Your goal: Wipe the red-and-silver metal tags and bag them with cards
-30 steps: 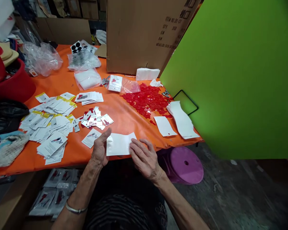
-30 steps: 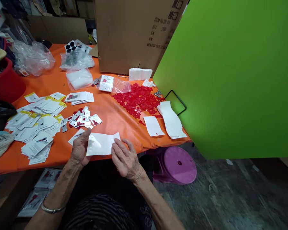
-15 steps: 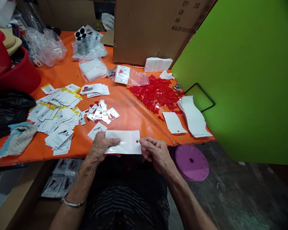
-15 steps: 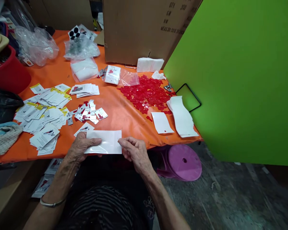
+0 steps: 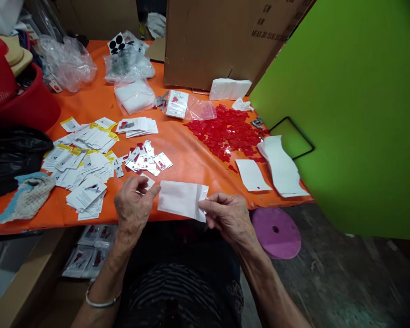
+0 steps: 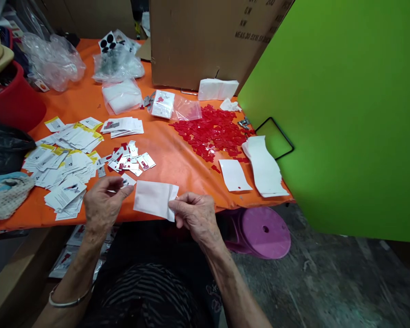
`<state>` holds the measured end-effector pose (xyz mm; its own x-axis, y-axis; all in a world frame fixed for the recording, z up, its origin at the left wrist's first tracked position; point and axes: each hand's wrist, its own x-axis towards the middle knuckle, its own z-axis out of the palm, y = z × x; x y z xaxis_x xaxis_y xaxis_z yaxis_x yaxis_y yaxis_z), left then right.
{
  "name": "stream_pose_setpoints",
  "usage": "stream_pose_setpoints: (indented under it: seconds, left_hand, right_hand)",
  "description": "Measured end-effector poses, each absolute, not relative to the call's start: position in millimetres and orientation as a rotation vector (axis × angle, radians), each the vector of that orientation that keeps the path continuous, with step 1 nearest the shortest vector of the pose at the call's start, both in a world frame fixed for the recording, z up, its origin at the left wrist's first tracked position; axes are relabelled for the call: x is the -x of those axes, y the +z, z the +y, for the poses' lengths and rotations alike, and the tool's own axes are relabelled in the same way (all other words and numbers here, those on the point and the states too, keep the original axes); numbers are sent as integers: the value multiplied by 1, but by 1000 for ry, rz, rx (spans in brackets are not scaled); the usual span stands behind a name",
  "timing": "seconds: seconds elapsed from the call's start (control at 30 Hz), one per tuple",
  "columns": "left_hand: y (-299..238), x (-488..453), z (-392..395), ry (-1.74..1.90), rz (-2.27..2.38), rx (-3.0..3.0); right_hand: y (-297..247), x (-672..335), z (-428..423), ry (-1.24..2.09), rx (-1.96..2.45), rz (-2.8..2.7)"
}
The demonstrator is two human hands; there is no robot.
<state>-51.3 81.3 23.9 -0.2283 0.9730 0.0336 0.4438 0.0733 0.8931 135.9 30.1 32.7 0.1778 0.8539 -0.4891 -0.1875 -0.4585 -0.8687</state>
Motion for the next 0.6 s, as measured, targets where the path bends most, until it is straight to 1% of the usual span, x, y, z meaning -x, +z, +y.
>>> stream_pose_setpoints:
  seconds: [0.07,0.13,0.2,0.27,0.33,0.47,0.6]
  left_hand:
    - [33,43,72,1159,1745,-1566]
    - [39,33,63,984,1503,-1572]
    - [41,25,58,759,1286,-1455]
    - [38,22,57,630,1182,-1316]
    - [33,24,58,555,1115,-1237]
    - [26,33,62,422,1027,-1281]
    - [25,38,64,414,961,-1427]
  right_hand:
    - [35,-126,26,1319,1586,-744]
    - [35,-113,22,1170,1626,-896]
    - [33,-103,18,993,1658,-1058]
    - [29,-97,16,912,1670,-1163]
    - [28,-96,15,1042,1673,-1172]
    - [34,-104,14,1492,1669,-1005]
    - [40,-110,16,1587,1630,-939]
